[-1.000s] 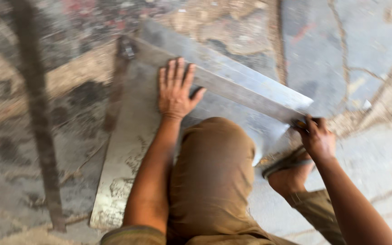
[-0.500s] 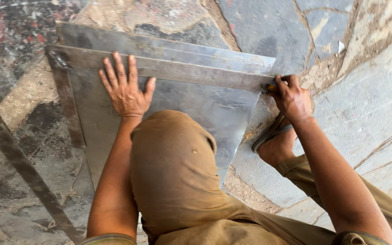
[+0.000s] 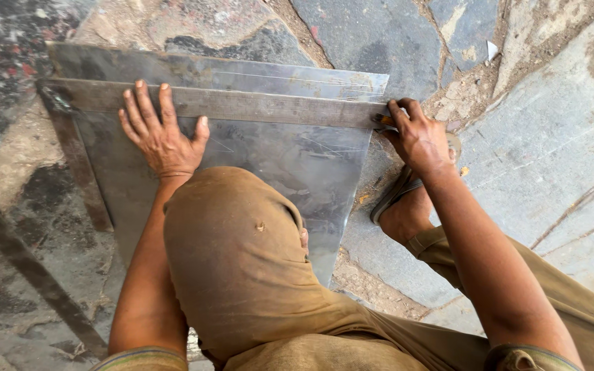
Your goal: The person kneels on a stone floor and uses a metal ruler and a scoring tool to draw multiple parallel lines on a rectangular metal sheet. They repeatedly reposition the ruler and score the metal surface to create a grid pattern.
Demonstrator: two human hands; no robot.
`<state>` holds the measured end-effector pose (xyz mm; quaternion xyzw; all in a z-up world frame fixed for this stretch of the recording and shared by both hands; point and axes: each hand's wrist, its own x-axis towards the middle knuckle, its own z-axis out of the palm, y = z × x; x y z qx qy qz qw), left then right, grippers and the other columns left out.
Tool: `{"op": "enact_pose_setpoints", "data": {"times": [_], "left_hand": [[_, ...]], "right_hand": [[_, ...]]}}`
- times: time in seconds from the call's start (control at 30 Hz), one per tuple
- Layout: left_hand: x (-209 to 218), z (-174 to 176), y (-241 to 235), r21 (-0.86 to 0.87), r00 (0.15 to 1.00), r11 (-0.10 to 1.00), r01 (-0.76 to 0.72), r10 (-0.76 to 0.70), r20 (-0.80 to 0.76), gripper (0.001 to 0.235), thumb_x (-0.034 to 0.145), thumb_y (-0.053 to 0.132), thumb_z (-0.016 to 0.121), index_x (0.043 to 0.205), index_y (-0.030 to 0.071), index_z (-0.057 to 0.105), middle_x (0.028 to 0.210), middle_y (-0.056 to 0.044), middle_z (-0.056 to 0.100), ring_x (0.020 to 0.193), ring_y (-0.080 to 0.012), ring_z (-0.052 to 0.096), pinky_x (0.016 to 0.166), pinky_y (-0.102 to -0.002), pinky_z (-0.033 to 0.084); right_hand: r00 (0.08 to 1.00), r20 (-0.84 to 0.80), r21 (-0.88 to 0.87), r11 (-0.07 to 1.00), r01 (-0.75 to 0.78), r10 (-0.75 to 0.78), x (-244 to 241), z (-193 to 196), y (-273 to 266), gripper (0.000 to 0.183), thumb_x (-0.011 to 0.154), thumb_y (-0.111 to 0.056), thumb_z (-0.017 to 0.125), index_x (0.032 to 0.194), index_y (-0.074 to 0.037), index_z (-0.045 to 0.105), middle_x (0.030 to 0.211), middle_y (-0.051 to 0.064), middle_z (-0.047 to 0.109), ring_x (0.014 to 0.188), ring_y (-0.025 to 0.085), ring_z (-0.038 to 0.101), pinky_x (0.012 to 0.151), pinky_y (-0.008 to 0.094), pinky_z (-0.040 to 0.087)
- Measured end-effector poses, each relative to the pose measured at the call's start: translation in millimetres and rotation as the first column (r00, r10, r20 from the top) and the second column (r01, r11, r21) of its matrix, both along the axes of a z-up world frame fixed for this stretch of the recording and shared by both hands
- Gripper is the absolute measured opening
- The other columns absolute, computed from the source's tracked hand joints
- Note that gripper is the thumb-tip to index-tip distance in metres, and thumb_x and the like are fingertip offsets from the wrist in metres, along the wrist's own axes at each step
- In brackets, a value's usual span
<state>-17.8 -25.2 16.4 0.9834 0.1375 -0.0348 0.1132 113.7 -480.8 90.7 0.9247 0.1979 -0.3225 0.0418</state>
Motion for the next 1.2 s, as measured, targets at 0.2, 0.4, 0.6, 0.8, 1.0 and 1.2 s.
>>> {"op": "enact_pose_setpoints", "data": {"times": [0.2,0.4,0.6,0.8,1.0,1.2], "left_hand": [[-2,-5,0,-0.007,1.0,1.0,0.02,-0.02,0.002,0.082,0.111,0.074,0.046,0.159,0.008,0.05,0.17,-0.025,0.03,0.157,-0.0478,0.022,0.125,-0.069,0.019],[-2,-1,0,-0.016,0.999,1.0,0.024,-0.024,-0.027,0.08,0.11,0.069,0.041,0.161,0.008,0.049,0.172,-0.025,0.029,0.159,-0.0475,0.021,0.126,-0.07,0.019],[-4,-2,1,0.004,0.997,0.998,0.06,-0.06,-0.04,0.082,0.113,0.072,0.036,0.16,0.005,0.046,0.175,-0.026,0.026,0.161,-0.0476,0.019,0.128,-0.07,0.018],[-5,-5,2,-0.011,0.997,0.999,0.039,-0.039,-0.063,0.085,0.111,0.072,0.035,0.164,0.007,0.045,0.174,-0.026,0.026,0.16,-0.0476,0.018,0.127,-0.071,0.017],[-4,-4,1,-0.022,0.998,0.999,0.029,-0.031,-0.057,0.084,0.111,0.072,0.034,0.165,0.008,0.045,0.174,-0.025,0.025,0.16,-0.047,0.017,0.127,-0.071,0.016],[-4,-5,1,-0.026,0.993,1.0,-0.002,-0.001,-0.118,0.083,0.114,0.075,0.034,0.165,0.011,0.045,0.174,-0.024,0.024,0.16,-0.0462,0.016,0.127,-0.071,0.015]], "right_hand": [[0.99,0.101,-0.032,0.995,-0.098,0.101,0,-1,-5,0.064,0.091,-0.033,0.073,0.149,-0.013,0.054,0.138,0.009,0.056,0.088,0.025,0.073,0.072,0.048,0.059],[0.991,0.133,0.153,0.988,-0.031,0.01,-2,-5,-7,0.059,0.094,-0.034,0.076,0.144,-0.009,0.057,0.137,0.012,0.059,0.092,0.03,0.073,0.075,0.046,0.061],[0.996,0.086,0.2,0.98,0.009,-0.027,-4,-7,-13,0.058,0.095,-0.034,0.077,0.143,-0.008,0.058,0.136,0.012,0.059,0.092,0.031,0.073,0.076,0.044,0.062],[0.991,0.091,0.294,0.954,0.065,-0.095,-1,-10,-13,0.058,0.088,-0.028,0.083,0.138,-0.009,0.061,0.135,0.012,0.059,0.096,0.035,0.072,0.081,0.046,0.061],[0.987,0.087,0.344,0.934,0.099,-0.137,4,-10,-9,0.057,0.08,-0.023,0.089,0.128,-0.007,0.064,0.129,0.011,0.062,0.099,0.036,0.072,0.083,0.046,0.06],[0.986,0.069,0.336,0.934,0.118,-0.149,6,-9,-5,0.056,0.078,-0.021,0.09,0.124,-0.003,0.064,0.128,0.014,0.061,0.098,0.035,0.072,0.083,0.045,0.06]]}}
